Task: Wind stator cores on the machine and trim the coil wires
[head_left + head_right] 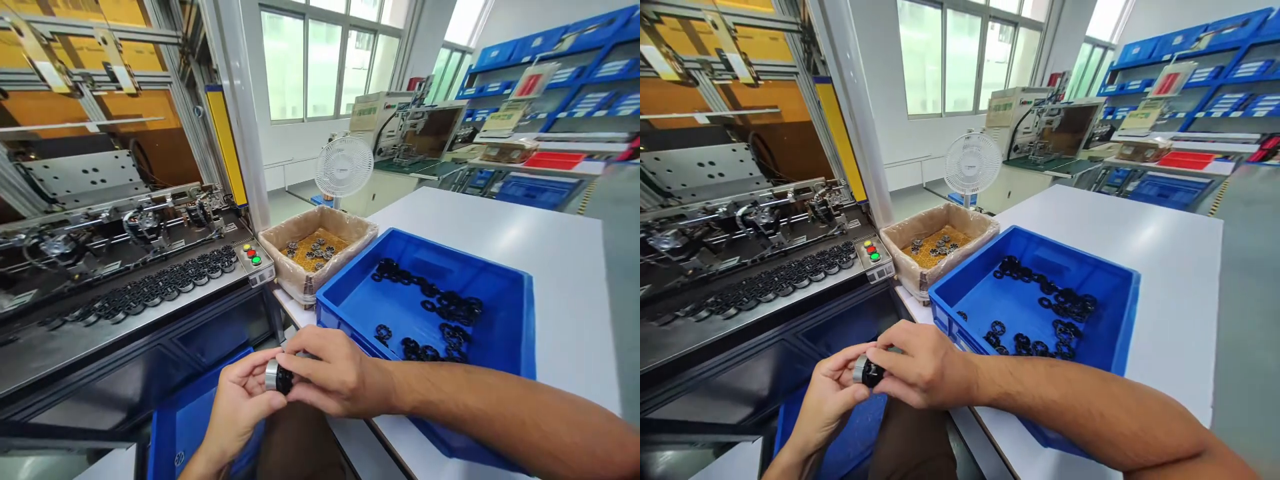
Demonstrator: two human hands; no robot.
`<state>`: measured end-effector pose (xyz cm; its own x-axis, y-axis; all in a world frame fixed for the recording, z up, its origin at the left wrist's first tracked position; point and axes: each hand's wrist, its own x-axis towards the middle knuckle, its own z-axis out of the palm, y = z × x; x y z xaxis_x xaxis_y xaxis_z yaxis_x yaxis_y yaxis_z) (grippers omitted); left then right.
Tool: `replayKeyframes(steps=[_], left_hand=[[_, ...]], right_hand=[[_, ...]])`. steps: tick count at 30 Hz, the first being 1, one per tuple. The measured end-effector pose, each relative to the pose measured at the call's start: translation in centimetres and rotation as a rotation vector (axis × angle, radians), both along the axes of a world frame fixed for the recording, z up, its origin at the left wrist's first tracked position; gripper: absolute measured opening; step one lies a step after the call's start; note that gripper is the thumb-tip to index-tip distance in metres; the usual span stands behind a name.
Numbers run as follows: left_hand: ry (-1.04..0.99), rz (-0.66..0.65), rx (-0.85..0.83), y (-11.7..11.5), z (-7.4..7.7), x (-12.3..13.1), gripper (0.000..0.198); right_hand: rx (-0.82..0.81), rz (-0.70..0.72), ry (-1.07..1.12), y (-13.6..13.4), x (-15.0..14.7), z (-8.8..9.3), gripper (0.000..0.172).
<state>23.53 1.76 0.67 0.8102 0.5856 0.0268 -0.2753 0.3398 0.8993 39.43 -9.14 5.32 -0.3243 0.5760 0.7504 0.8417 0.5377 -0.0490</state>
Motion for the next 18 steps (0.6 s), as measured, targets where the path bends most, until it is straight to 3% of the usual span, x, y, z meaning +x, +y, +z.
replayKeyframes(steps=[8, 10, 14, 15, 16, 18], left_hand=[[0.020, 0.096, -0.033, -1.9, -1.7, 0.3, 0.046], [0.024, 0.073, -0.031, -2.1, -1.8, 0.3, 0.043], [0.005, -0.030, 0.009, -1.8, -1.1, 0.3, 0.040], [0.013, -0.053, 0.028, -1.7, -0.9, 0.3, 0.039], [0.026, -0.076, 0.050, -1.6, -0.7, 0.2, 0.038], [0.047, -0.109, 0.103, -1.5, -0.3, 0.1, 0.038]], right_hand=[[0.006, -0.038, -0.017, 0.3, 0.4, -0.3, 0.024], [-0.042, -0.028, 0.082, 0.4, 0.8, -0.5, 0.033], [-0.347, -0.150, 0.494, 1.2, 1.4, -0.9, 0.087], [-0.457, -0.194, 0.556, 1.4, 1.4, -0.8, 0.092], [-0.560, -0.225, 0.583, 1.5, 1.5, -0.5, 0.089], [-0.725, -0.249, 0.560, 1.7, 2.4, 0.6, 0.064]])
